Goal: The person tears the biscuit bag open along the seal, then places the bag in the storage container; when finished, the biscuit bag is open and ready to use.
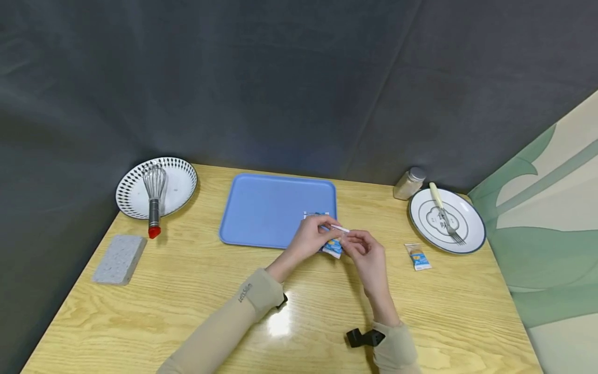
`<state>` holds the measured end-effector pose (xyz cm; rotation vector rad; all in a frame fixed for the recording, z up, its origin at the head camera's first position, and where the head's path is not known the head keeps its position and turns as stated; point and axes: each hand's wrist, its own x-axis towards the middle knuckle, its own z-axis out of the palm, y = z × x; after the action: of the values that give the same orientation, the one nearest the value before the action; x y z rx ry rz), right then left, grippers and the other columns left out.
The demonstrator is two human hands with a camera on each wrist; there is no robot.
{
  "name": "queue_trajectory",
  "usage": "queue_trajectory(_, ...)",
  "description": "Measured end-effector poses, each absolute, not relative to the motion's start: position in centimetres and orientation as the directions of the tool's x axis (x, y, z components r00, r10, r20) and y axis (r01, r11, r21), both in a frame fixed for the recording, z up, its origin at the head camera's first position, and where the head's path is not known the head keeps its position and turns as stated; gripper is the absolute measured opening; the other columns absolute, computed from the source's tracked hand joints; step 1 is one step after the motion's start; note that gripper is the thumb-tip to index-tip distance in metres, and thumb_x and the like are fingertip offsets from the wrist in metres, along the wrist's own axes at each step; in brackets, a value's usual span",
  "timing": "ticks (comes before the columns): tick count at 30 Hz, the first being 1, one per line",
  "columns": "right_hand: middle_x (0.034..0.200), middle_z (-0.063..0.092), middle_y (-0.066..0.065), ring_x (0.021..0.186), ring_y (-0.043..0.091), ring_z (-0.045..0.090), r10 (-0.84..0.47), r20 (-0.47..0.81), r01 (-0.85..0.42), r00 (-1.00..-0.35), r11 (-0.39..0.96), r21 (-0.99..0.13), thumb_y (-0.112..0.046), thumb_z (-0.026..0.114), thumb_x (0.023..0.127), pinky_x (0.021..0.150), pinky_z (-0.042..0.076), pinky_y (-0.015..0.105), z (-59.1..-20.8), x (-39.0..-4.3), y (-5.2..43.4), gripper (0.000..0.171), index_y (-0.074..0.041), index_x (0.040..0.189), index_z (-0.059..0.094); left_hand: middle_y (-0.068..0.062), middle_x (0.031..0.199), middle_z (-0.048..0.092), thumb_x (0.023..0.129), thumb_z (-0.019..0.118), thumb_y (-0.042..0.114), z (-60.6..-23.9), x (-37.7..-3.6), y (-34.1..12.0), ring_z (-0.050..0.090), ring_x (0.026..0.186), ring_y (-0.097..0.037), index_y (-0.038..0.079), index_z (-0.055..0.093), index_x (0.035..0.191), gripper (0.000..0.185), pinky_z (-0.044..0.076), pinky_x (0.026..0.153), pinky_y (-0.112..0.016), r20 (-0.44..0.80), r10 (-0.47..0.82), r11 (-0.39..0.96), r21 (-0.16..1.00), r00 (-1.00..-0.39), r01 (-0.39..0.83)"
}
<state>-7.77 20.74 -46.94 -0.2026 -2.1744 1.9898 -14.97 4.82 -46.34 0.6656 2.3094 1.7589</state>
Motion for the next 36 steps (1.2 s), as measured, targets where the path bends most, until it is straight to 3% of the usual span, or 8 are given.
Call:
queue_trajectory(5,0.092,0.072,0.014,0.076,0.009,0.072,0.239,0.006,0.001,-0.971,0.029,-1.000,0.014,0.071,0.097,0.077,0.064,0.031,-47.3,-7.9,20.2,0.013,0.019,0.108,0.067,-0.011,0.107,0.076,0.100,0.078,0.011,-46.4,-15.2,4.1,0.070,0.087,-0.019,0.000,0.080,0.110,0.015,0.056,0.079,-0.024,0.111,0.476,0.222,0.945,-0.872,0.241)
queue_trajectory(11,0.082,0.073,0.015,0.072,0.021,0.074,0.252,-0.016,0.014,-0.968,-0.012,-1.000,0.016,0.076,0.092,0.074,0.065,0.038,-47.5,-8.1,19.9,0.006,0.014,0.094,0.071,-0.007,0.106,0.073,0.105,0.072,0.014,-46.2,-15.4,3.3,0.067,0.084,-0.011,0.005,0.080,0.110,0.013,0.057,0.081,-0.027,0.081,0.562,0.230,0.941,-0.823,0.249)
queue_trajectory(20,0.095,0.074,0.022,0.079,0.010,0.073,0.235,0.120,-0.098,-0.964,0.100,-0.990,0.008,0.077,0.095,0.076,0.062,0.026,-47.7,-8.7,19.3,0.012,0.014,0.105,0.073,-0.008,0.112,0.075,0.107,0.068,0.011,-45.8,-16.0,2.1,0.068,0.102,-0.019,0.005,0.079,0.107,0.013,0.056,0.088,-0.029,0.100,0.596,0.231,0.929,-0.797,0.289)
queue_trajectory(25,0.095,0.074,0.023,0.080,0.012,0.071,0.215,0.184,-0.148,-0.959,0.175,-0.973,0.005,0.078,0.096,0.073,0.060,0.024,-47.4,-9.2,18.9,0.010,0.010,0.103,0.075,-0.007,0.110,0.075,0.108,0.067,0.012,-45.8,-16.2,1.5,0.068,0.097,-0.017,0.005,0.079,0.108,0.014,0.056,0.088,-0.031,0.085,0.598,0.238,0.931,-0.797,0.277)
queue_trajectory(36,0.097,0.072,0.024,0.079,0.009,0.071,0.240,0.135,-0.102,-0.961,0.146,-0.984,0.008,0.080,0.093,0.072,0.060,0.021,-47.0,-10.2,17.9,0.014,0.011,0.105,0.073,-0.009,0.103,0.076,0.107,0.067,0.008,-45.9,-17.3,0.8,0.068,0.091,-0.015,0.001,0.078,0.109,0.013,0.057,0.086,-0.029,0.104,0.592,0.255,0.916,-0.799,0.309)
